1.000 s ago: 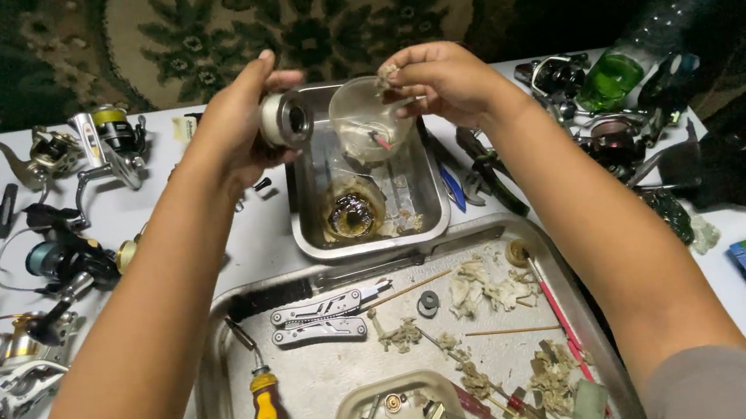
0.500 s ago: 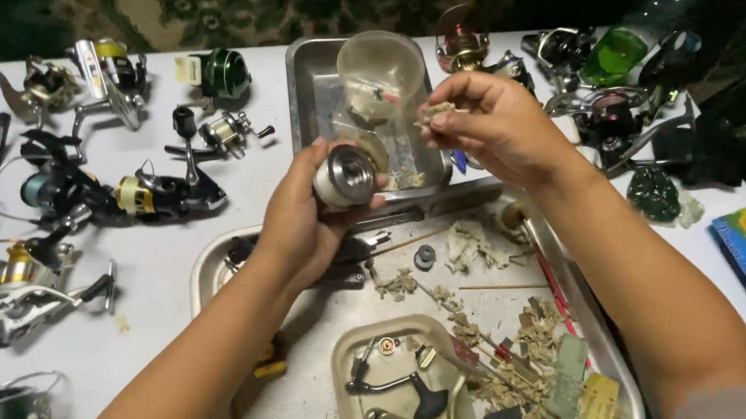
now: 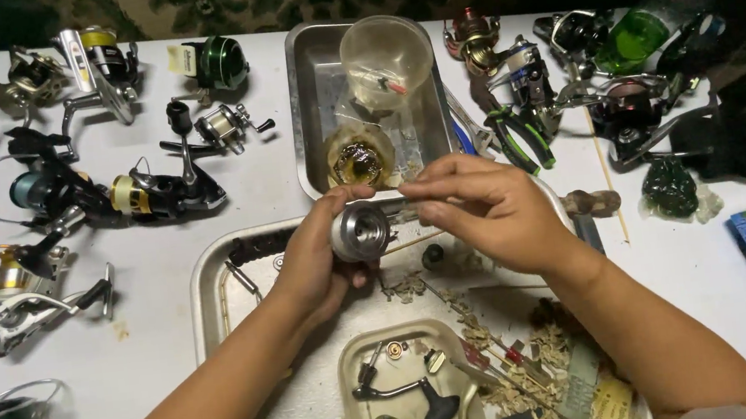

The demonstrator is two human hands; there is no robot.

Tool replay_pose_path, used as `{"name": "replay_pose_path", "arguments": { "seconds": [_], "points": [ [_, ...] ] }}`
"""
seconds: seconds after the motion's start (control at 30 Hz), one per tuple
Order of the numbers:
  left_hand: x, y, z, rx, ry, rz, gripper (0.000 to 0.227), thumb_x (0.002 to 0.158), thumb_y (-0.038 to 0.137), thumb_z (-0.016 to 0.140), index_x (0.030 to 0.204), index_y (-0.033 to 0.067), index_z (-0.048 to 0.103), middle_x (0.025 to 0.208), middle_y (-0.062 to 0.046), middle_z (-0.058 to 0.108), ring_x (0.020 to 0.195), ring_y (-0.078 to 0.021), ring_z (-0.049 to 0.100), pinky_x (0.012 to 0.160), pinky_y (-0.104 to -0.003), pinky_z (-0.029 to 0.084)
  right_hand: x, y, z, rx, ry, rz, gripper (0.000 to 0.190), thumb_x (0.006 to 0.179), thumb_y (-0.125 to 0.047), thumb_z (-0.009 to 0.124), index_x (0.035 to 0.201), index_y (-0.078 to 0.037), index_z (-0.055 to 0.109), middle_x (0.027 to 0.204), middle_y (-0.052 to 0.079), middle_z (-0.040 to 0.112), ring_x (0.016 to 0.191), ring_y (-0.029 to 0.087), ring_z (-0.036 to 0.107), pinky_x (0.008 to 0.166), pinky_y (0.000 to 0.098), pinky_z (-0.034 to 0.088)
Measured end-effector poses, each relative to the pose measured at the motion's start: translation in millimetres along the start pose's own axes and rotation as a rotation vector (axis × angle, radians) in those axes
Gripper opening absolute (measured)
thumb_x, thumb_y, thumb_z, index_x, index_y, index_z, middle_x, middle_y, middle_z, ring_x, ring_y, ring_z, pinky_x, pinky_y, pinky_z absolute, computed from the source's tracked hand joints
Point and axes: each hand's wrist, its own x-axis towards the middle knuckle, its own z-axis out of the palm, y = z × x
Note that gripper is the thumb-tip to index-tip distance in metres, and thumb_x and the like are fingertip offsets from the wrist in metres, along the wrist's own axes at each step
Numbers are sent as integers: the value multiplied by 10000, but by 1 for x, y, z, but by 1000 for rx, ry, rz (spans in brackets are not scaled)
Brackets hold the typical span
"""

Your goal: Maintaining and lubricating the internal components of a fishing reel spool using small tools and grease.

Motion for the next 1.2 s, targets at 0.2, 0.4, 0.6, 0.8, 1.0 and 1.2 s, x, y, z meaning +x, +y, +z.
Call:
{"name": "replay_pose_path", "arguments": {
  "seconds": [0.2, 0.4, 0.6, 0.8, 1.0, 1.2],
  "points": [
    [-5, 2, 6, 38, -4, 16, 372, 991, 341, 472, 1209, 74, 612, 731, -227, 652, 515, -277, 645, 297, -274, 467, -6, 0, 10, -158, -50, -65, 196, 802, -4, 835, 995, -15, 800, 966, 139, 776, 853, 250, 768, 770, 355, 614],
    [-13, 5, 16, 113, -14, 39, 368, 998, 325, 479, 1185, 37, 611, 782, -198, 613, 544, -259, 628, 308, -283, 486, -12, -4, 19, -425, -115, -268, 119, 874, -8, 759, 979, -54, 792, 979, 134, 746, 881, 301, 761, 767, 378, 611],
    [-17, 8, 19, 240, 20, 89, 324, 1000, 282, 510, 1159, 31, 639, 790, -177, 584, 571, -264, 647, 322, -293, 523, -19, 0, 23, -586, -141, -362, 84, 926, -21, 692, 950, -60, 761, 968, 108, 733, 866, 287, 745, 750, 368, 616],
    [-23, 19, 29, 367, 86, 98, 327, 985, 288, 500, 1135, 48, 666, 856, -192, 590, 530, -264, 635, 356, -304, 568, -23, 6, 27, -781, -103, -409, 70, 938, -36, 695, 979, -68, 742, 913, 90, 693, 822, 270, 723, 722, 346, 605],
    [-19, 11, 24, 452, 135, 139, 301, 994, 275, 474, 1105, 79, 673, 867, -191, 619, 418, -249, 614, 329, -269, 551, -21, 14, 24, -675, -186, -298, 144, 875, 44, 697, 1005, -1, 737, 915, 143, 690, 858, 333, 728, 724, 390, 593],
    [-16, 12, 23, 291, 112, 47, 331, 975, 261, 478, 1135, 25, 644, 840, -185, 543, 433, -242, 549, 296, -284, 474, -14, 18, 21, -565, -283, -251, 181, 840, 12, 733, 1010, -47, 750, 932, 118, 694, 893, 331, 707, 783, 416, 581]
  ]
}}
